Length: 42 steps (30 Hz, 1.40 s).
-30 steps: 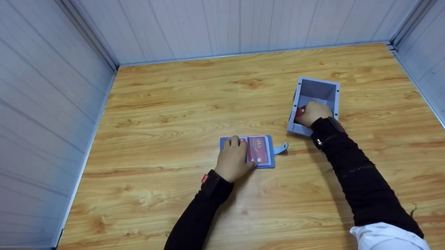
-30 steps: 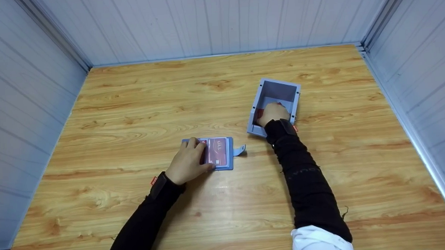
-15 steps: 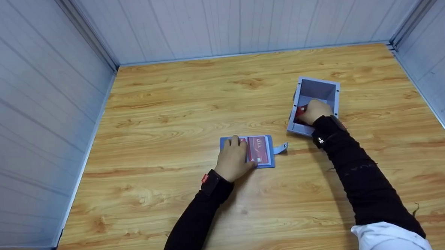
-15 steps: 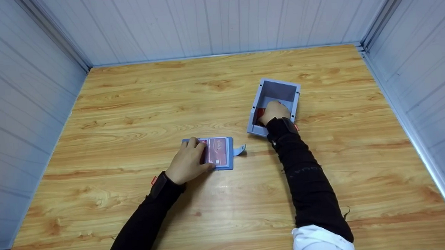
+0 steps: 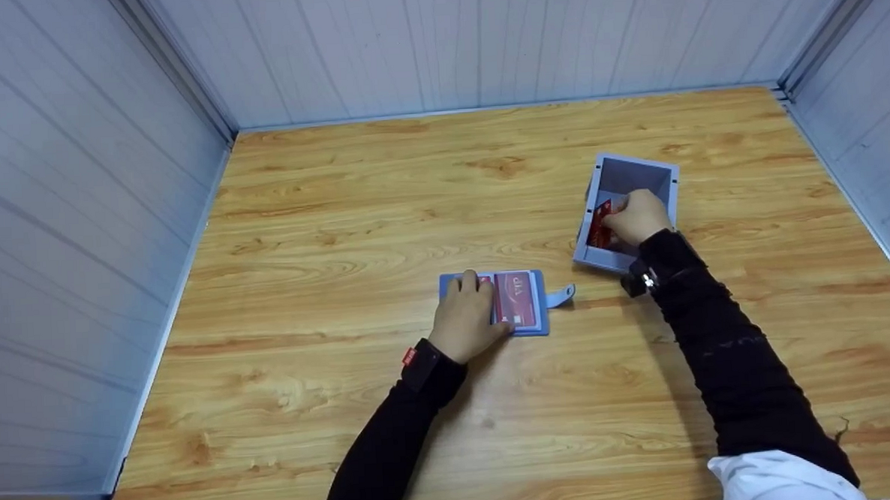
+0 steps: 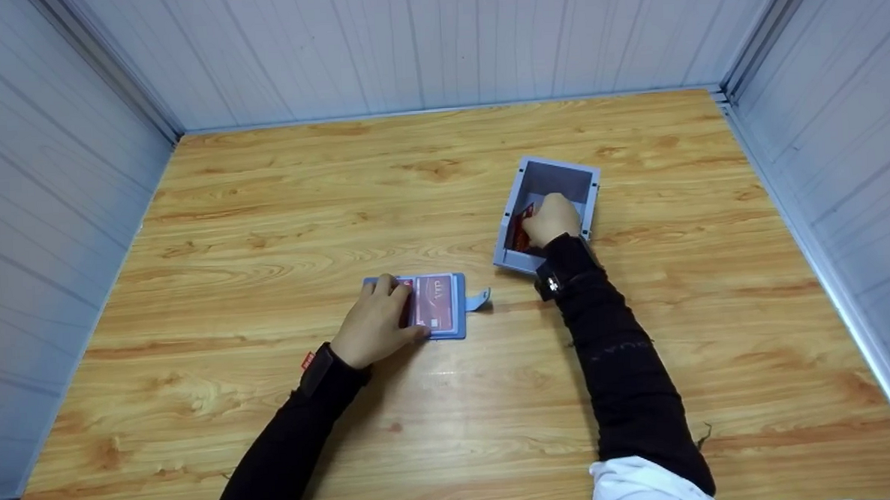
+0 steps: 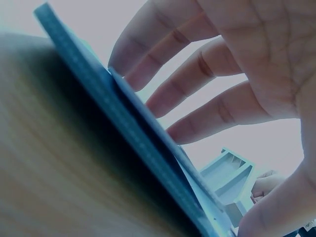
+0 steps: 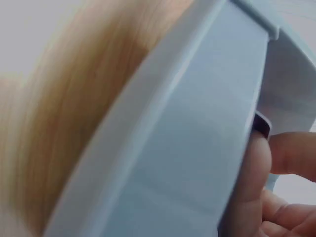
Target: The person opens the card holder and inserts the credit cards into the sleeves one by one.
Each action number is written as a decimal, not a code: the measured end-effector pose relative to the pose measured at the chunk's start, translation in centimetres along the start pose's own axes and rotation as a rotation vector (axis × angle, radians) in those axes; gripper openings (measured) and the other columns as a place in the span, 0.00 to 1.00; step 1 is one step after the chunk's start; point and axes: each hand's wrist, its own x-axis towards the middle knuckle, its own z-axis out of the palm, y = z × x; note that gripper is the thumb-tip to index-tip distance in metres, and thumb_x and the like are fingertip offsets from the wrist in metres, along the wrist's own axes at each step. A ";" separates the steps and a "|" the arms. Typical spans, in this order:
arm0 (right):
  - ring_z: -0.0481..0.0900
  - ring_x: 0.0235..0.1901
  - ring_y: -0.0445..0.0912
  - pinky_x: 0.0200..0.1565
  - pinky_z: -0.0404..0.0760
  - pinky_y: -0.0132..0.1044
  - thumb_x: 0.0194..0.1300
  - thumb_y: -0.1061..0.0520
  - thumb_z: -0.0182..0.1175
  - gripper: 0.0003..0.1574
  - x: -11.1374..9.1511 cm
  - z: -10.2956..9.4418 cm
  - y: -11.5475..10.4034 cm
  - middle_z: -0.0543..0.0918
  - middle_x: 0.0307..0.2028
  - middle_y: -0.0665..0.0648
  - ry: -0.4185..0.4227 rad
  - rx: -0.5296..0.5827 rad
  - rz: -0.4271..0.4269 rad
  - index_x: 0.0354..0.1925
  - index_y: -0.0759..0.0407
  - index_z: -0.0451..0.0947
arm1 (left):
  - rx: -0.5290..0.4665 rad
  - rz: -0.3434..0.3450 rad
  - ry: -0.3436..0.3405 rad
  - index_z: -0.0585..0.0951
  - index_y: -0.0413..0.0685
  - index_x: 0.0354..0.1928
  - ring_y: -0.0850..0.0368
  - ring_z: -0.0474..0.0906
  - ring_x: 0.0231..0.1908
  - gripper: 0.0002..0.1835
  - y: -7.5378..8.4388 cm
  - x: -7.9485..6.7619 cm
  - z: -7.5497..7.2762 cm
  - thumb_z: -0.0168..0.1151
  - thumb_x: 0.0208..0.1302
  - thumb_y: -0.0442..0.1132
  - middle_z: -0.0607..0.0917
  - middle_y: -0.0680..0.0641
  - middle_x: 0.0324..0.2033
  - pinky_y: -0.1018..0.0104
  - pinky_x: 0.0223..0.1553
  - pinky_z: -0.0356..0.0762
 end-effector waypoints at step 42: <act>0.77 0.15 0.38 0.24 0.83 0.35 0.67 0.60 0.62 0.10 -3.6 6.4 -0.6 0.80 0.22 0.46 -0.054 0.661 -0.256 0.38 0.69 0.77 | 0.031 0.015 0.019 0.76 0.36 0.58 0.40 0.73 0.51 0.39 0.0 -0.1 0.0 0.72 0.51 0.57 0.75 0.39 0.49 0.51 0.50 0.79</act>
